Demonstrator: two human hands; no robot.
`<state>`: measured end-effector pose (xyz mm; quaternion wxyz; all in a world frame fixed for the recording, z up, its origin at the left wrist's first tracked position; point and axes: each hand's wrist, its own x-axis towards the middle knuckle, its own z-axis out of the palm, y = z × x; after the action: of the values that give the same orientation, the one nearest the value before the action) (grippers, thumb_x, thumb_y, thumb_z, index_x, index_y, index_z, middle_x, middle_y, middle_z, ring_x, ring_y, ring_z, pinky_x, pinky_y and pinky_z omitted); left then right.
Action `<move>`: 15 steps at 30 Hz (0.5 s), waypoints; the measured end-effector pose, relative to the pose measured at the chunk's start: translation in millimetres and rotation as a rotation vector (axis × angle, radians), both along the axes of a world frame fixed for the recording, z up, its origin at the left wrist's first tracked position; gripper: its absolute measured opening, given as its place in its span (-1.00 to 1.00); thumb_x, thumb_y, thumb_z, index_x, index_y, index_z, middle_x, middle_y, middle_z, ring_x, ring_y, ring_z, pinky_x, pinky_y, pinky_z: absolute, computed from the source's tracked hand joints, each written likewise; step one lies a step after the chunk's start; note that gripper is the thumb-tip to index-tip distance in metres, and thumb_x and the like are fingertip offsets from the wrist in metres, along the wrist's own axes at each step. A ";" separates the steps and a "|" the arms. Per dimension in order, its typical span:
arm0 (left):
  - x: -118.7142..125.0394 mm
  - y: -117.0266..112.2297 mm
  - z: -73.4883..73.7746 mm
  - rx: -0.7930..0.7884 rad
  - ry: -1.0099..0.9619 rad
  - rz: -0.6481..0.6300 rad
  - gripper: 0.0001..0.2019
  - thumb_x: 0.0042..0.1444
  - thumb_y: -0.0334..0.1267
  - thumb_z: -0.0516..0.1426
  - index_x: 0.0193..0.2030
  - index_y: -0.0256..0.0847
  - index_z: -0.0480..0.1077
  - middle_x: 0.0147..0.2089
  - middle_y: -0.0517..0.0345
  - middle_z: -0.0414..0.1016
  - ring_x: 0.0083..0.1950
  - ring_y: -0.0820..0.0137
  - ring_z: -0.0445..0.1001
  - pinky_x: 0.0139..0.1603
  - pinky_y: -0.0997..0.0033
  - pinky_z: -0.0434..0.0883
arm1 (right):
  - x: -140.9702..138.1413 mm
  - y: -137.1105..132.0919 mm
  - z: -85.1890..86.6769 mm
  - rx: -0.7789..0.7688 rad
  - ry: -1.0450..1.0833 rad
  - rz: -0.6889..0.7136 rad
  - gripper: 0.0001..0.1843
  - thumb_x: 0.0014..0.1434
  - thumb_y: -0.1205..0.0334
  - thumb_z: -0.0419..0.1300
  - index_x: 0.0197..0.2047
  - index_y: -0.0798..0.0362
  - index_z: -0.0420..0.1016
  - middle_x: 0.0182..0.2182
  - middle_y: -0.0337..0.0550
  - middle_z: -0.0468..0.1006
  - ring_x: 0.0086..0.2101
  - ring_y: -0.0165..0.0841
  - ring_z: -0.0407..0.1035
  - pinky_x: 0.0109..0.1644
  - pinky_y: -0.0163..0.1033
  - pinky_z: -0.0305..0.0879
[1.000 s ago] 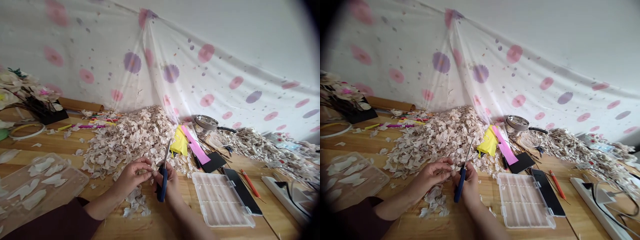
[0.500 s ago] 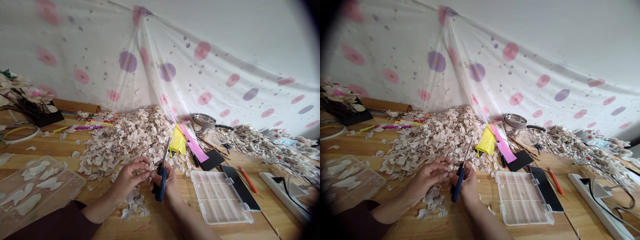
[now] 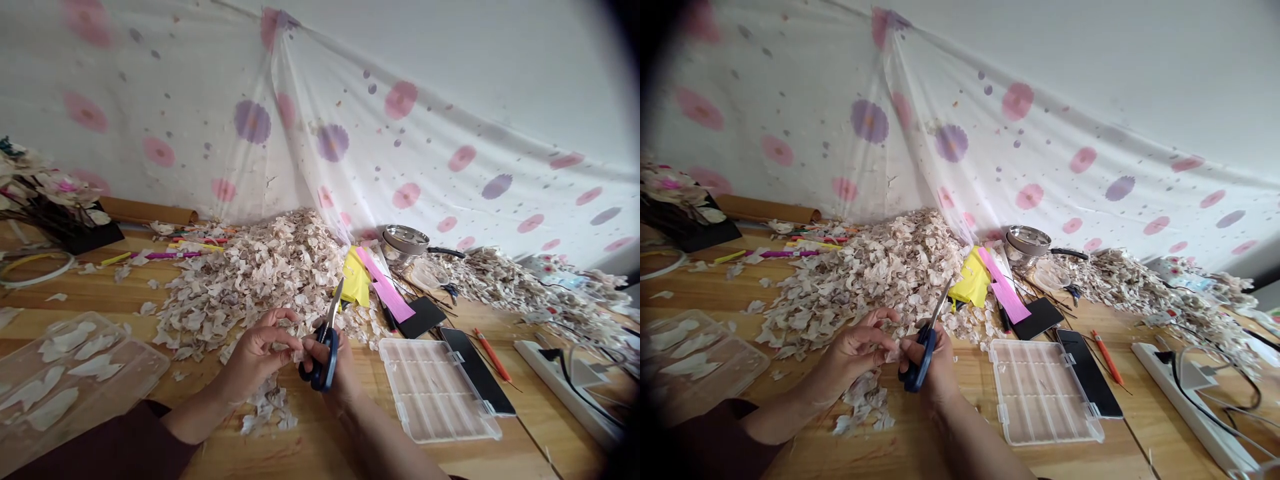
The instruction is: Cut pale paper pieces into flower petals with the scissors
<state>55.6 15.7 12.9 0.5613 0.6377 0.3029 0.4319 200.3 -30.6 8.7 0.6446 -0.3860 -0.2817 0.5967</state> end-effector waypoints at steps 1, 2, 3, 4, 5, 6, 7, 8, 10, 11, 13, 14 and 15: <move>0.0 0.1 -0.8 -0.007 0.015 0.009 -0.91 -0.05 -0.20 0.31 -0.40 -0.12 0.61 0.01 -0.01 0.40 0.12 0.14 0.36 0.13 0.22 0.32 | 0.7 0.4 1.1 0.020 -0.010 -0.025 -0.51 -0.16 0.17 0.48 -0.28 0.00 0.25 -0.68 -0.45 0.43 -0.72 -0.55 0.20 -0.64 -0.44 0.18; 0.1 0.1 -1.6 -0.022 0.023 0.026 -0.88 -0.06 -0.20 0.31 -0.33 -0.11 0.62 0.03 -0.01 0.40 0.14 0.13 0.35 0.16 0.21 0.31 | 1.5 0.7 2.5 0.035 -0.026 -0.051 -0.51 -0.16 0.19 0.47 -0.28 0.00 0.25 -0.66 -0.44 0.45 -0.71 -0.54 0.22 -0.63 -0.44 0.18; 0.1 0.1 -2.4 -0.042 0.028 0.043 -0.82 -0.07 -0.22 0.31 -0.27 -0.09 0.61 0.04 0.00 0.41 0.17 0.12 0.33 0.19 0.20 0.27 | 2.3 0.7 4.0 0.044 -0.043 -0.076 -0.50 -0.16 0.20 0.47 -0.27 0.00 0.25 -0.64 -0.43 0.46 -0.71 -0.54 0.24 -0.63 -0.44 0.19; 0.0 0.1 -3.0 -0.064 0.031 0.056 -0.78 -0.08 -0.23 0.30 -0.23 -0.08 0.61 0.06 0.01 0.41 0.20 0.12 0.31 0.23 0.20 0.23 | 2.9 0.6 5.5 0.050 -0.063 -0.100 -0.50 -0.16 0.21 0.47 -0.28 -0.01 0.24 -0.62 -0.41 0.48 -0.70 -0.53 0.26 -0.63 -0.43 0.19; -0.1 0.0 -3.5 -0.086 0.030 0.062 -0.78 -0.07 -0.23 0.28 -0.21 -0.07 0.60 0.07 0.02 0.42 0.23 0.11 0.28 0.26 0.20 0.20 | 3.4 0.4 6.9 0.057 -0.084 -0.113 -0.50 -0.16 0.21 0.47 -0.28 -0.01 0.23 -0.61 -0.40 0.49 -0.69 -0.52 0.27 -0.62 -0.43 0.19; -0.3 0.0 -3.8 -0.105 0.026 0.055 -0.79 -0.05 -0.21 0.27 -0.23 -0.08 0.60 0.07 0.02 0.42 0.24 0.10 0.27 0.26 0.20 0.20 | 3.7 0.1 8.0 0.066 -0.106 -0.120 -0.49 -0.16 0.20 0.47 -0.28 -0.01 0.22 -0.61 -0.40 0.49 -0.68 -0.51 0.29 -0.62 -0.43 0.20; -0.4 -0.1 -4.0 -0.116 0.027 0.036 -0.81 -0.03 -0.18 0.25 -0.25 -0.09 0.60 0.07 0.01 0.43 0.24 0.09 0.27 0.24 0.20 0.21 | 3.9 -0.2 8.7 0.074 -0.126 -0.121 -0.48 -0.16 0.19 0.47 -0.28 -0.02 0.21 -0.61 -0.40 0.49 -0.67 -0.50 0.30 -0.61 -0.42 0.20; -0.5 -0.1 -4.0 -0.119 0.035 0.011 -0.82 -0.02 -0.15 0.24 -0.28 -0.11 0.59 0.05 0.00 0.43 0.22 0.08 0.29 0.22 0.20 0.23 | 3.8 -0.4 8.8 0.077 -0.144 -0.116 -0.47 -0.17 0.19 0.48 -0.27 -0.03 0.20 -0.61 -0.40 0.49 -0.67 -0.50 0.30 -0.60 -0.41 0.20; -0.3 0.1 -3.6 -0.105 0.073 -0.023 -0.82 -0.02 -0.10 0.25 -0.35 -0.14 0.58 0.00 -0.01 0.44 0.17 0.08 0.33 0.19 0.20 0.25 | 3.5 -0.5 7.8 0.064 -0.171 -0.101 -0.43 -0.21 0.19 0.50 -0.27 -0.03 0.20 -0.61 -0.43 0.48 -0.68 -0.51 0.27 -0.60 -0.41 0.20; -0.1 0.3 -3.2 -0.097 0.098 -0.034 -0.82 -0.04 -0.10 0.26 -0.38 -0.15 0.57 -0.02 -0.01 0.45 0.14 0.09 0.35 0.18 0.20 0.25 | 3.4 -0.3 6.9 0.052 -0.183 -0.094 -0.41 -0.23 0.18 0.51 -0.27 -0.03 0.20 -0.61 -0.44 0.47 -0.68 -0.52 0.26 -0.61 -0.41 0.19; 0.7 0.6 -2.2 -0.090 0.131 -0.045 -0.83 -0.06 -0.11 0.28 -0.43 -0.17 0.55 -0.05 -0.01 0.45 0.09 0.11 0.38 0.18 0.21 0.24 | 3.3 0.0 4.7 0.033 -0.198 -0.081 -0.40 -0.25 0.16 0.53 -0.27 -0.03 0.21 -0.61 -0.44 0.46 -0.69 -0.52 0.25 -0.61 -0.41 0.18; 1.1 0.7 -1.8 -0.095 0.135 -0.050 -0.83 -0.07 -0.11 0.28 -0.45 -0.18 0.54 -0.06 -0.01 0.45 0.06 0.12 0.40 0.18 0.21 0.25 | 3.4 0.2 3.7 0.026 -0.195 -0.073 -0.40 -0.24 0.14 0.52 -0.27 -0.03 0.22 -0.60 -0.44 0.45 -0.69 -0.52 0.25 -0.62 -0.41 0.17; 1.5 0.6 -1.5 -0.107 0.128 -0.051 -0.82 -0.07 -0.12 0.28 -0.46 -0.18 0.53 -0.06 -0.01 0.45 0.05 0.13 0.41 0.16 0.21 0.25 | 3.6 0.3 2.8 0.022 -0.181 -0.061 -0.41 -0.22 0.11 0.51 -0.26 -0.03 0.22 -0.61 -0.45 0.44 -0.69 -0.52 0.24 -0.63 -0.41 0.16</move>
<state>57.1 16.3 11.4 0.5848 0.6408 0.3444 0.3589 203.9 -30.3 11.5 0.6388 -0.4396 -0.3334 0.5362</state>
